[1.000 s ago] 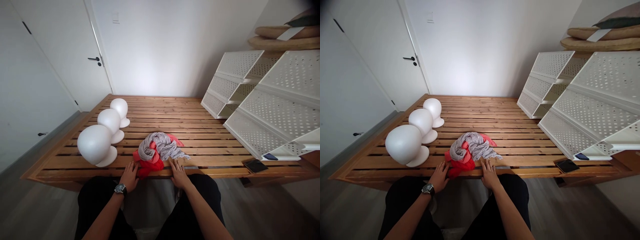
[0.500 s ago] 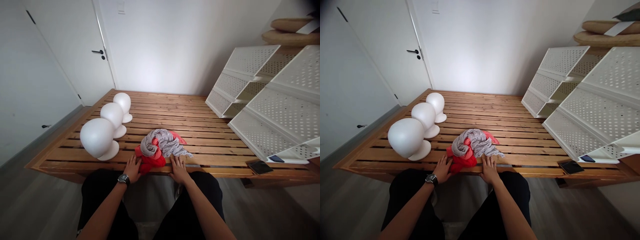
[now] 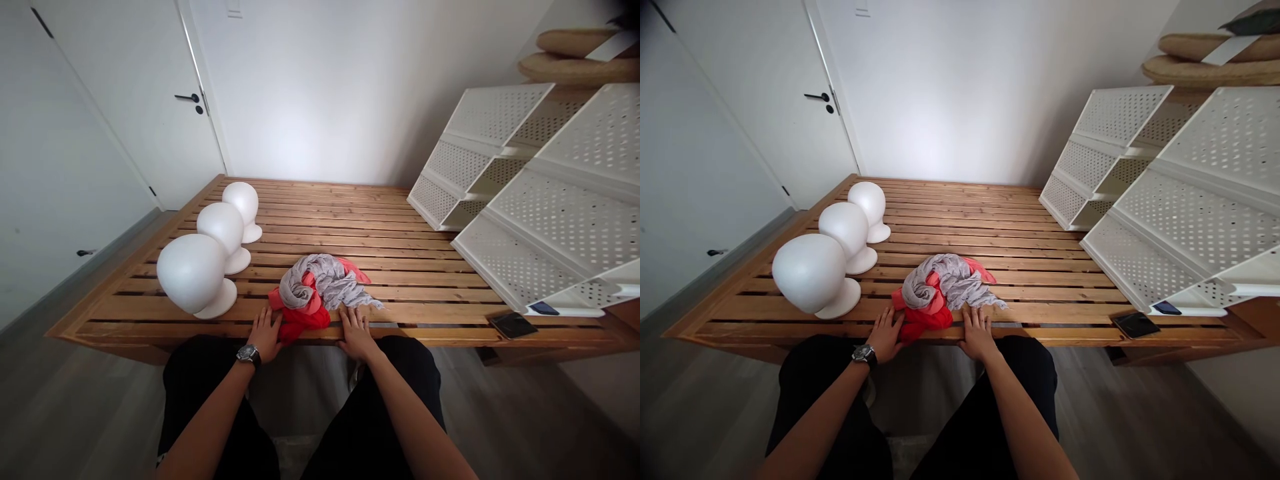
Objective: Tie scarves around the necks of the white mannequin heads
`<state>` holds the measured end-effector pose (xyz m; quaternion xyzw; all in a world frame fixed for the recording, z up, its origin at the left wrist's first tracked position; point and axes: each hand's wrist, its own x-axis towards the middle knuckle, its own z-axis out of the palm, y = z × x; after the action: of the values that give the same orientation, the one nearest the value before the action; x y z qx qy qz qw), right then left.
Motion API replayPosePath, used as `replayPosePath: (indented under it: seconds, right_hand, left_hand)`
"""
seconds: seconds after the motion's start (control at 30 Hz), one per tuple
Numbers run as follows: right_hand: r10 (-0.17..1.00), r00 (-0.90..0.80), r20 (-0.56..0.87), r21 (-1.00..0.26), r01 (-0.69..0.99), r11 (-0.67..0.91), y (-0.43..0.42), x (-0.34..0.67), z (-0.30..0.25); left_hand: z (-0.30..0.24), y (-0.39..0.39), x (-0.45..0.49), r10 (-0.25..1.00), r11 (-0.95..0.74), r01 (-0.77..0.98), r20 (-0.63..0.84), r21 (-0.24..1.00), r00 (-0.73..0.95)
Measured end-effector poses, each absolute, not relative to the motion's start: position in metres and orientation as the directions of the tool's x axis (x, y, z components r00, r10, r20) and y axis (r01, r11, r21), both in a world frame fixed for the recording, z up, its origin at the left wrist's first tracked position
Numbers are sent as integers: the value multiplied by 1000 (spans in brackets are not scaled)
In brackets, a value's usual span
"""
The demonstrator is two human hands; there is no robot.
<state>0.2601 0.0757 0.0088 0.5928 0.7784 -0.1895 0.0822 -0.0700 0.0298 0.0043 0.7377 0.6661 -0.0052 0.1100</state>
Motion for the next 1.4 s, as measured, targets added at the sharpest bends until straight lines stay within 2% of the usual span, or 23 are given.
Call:
replayPosePath:
  seconds: [0.37,0.67,0.9,1.4]
  right_hand:
    - [921,-270,-281,-151,960,236,71,260,-6]
    - [895,-286,-343,-192,954,232,76,261,3]
    - [907,-269,-325,-159,961,228,76,261,-3]
    - [954,-260,-153,-102,964,246,67,258,-17]
  left_hand:
    - [-1,28,-90,981,-148,962,-88,227,172]
    - [4,32,-79,980,-111,976,-144,188,139]
    - [1,31,-78,982,-109,977,-132,182,134]
    - [-3,25,-80,988,-124,979,-76,163,138]
